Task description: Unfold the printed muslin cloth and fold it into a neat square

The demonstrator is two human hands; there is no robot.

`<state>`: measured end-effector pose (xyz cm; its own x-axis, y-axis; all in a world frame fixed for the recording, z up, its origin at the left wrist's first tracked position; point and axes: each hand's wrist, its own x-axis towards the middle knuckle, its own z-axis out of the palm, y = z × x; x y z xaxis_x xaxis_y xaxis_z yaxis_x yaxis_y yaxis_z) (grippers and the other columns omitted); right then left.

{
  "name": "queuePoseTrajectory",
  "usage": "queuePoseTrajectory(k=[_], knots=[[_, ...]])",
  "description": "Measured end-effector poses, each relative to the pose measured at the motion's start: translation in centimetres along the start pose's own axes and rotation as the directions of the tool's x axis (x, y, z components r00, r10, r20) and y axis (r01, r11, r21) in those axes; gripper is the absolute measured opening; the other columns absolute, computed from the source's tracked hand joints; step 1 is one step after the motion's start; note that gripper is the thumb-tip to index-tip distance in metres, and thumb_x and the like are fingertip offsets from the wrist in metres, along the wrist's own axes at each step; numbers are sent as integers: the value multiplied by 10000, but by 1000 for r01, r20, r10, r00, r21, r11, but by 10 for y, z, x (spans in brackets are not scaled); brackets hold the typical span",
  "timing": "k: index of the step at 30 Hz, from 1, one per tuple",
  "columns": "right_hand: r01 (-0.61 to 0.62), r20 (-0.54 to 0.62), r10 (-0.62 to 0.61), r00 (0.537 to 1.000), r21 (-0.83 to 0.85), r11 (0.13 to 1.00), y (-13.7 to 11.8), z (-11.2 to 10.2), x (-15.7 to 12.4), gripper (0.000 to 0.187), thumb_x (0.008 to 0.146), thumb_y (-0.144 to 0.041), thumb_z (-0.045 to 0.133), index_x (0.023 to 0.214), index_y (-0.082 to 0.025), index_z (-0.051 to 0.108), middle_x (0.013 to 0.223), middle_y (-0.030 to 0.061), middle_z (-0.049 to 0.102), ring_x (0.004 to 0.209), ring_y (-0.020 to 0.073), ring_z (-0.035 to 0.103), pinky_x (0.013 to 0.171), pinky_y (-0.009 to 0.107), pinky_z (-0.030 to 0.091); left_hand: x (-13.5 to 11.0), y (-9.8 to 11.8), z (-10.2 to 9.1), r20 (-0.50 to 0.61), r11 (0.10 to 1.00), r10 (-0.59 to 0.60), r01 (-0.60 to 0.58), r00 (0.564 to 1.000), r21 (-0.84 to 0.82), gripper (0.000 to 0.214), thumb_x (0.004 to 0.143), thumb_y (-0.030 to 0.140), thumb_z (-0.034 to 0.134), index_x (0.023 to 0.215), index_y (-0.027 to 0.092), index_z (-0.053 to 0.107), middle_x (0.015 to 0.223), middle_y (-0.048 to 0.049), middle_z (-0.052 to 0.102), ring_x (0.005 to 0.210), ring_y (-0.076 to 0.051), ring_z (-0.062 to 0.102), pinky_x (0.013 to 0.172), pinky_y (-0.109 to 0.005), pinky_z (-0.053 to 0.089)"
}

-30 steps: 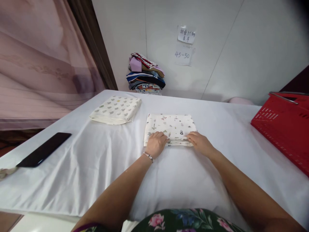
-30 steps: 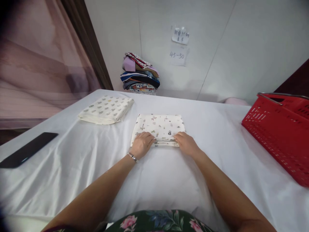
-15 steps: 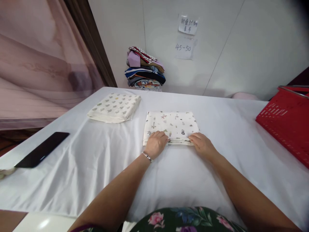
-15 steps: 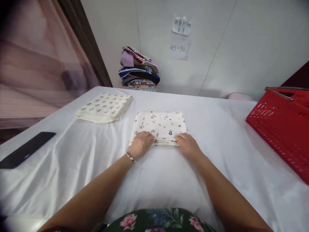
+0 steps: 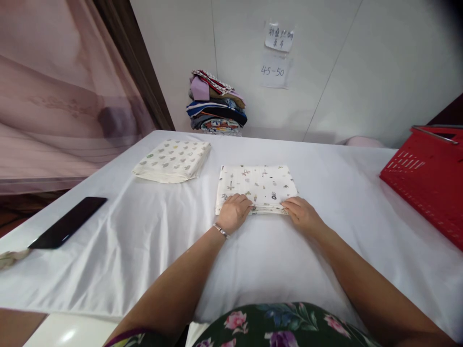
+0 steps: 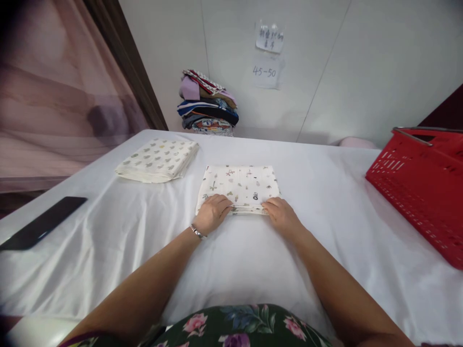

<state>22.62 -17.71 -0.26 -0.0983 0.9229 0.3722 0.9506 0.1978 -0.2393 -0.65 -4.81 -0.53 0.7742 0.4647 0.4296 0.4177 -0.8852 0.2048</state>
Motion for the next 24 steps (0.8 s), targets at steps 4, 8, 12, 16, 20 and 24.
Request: queuePoseTrajectory(k=[4, 8, 12, 16, 20, 24], knots=[[1, 68, -4, 998, 39, 999, 2, -4, -1, 278, 884, -267, 419, 1114, -241, 574, 1058, 75, 603, 960, 229, 544, 807, 402, 457, -2, -1, -1, 7, 1000, 12, -12, 1000, -19, 150, 859, 303, 508, 925, 209, 605, 901, -41, 601, 851, -192, 511, 769, -340, 410], [5, 77, -8, 997, 40, 999, 4, -6, -2, 304, 885, -252, 417, 1158, -242, 548, 1104, 72, 590, 1009, 229, 530, 851, 410, 450, -5, 0, -3, 2, 1000, -7, 7, 1000, -9, 146, 839, 282, 538, 953, 211, 596, 929, -42, 592, 879, -199, 504, 778, -340, 412], [-3, 73, 0, 997, 41, 999, 5, -6, -3, 302, 895, -237, 398, 1153, -231, 553, 1123, 73, 585, 1033, 224, 526, 884, 404, 446, -6, 1, -5, 26, 999, -28, 27, 999, 26, 124, 838, 266, 534, 931, 209, 594, 922, -43, 582, 877, -200, 497, 764, -341, 409], [3, 87, -10, 996, 77, 997, 7, -9, -4, 330, 898, -194, 363, 1175, -230, 539, 1152, 69, 571, 1061, 207, 516, 890, 382, 456, -5, 1, -5, 43, 999, -17, 16, 999, 39, 125, 842, 267, 529, 933, 209, 591, 930, -44, 579, 881, -201, 494, 766, -344, 406], [3, 70, -9, 998, 93, 996, 9, -8, -6, 374, 883, -152, 346, 1189, -260, 531, 1160, 54, 572, 1065, 204, 519, 865, 384, 478, -2, 1, -4, 49, 998, -17, 14, 999, 65, 136, 873, 265, 478, 905, 198, 591, 901, -41, 583, 858, -195, 495, 758, -338, 403], [5, -14, -4, 1000, 77, 997, 10, -3, -8, 398, 865, -122, 336, 1185, -243, 539, 1127, 70, 583, 1042, 209, 528, 850, 383, 486, -1, 3, -3, 35, 995, -16, 12, 999, 103, 156, 888, 258, 445, 875, 189, 584, 883, -48, 583, 836, -195, 502, 744, -336, 401]])
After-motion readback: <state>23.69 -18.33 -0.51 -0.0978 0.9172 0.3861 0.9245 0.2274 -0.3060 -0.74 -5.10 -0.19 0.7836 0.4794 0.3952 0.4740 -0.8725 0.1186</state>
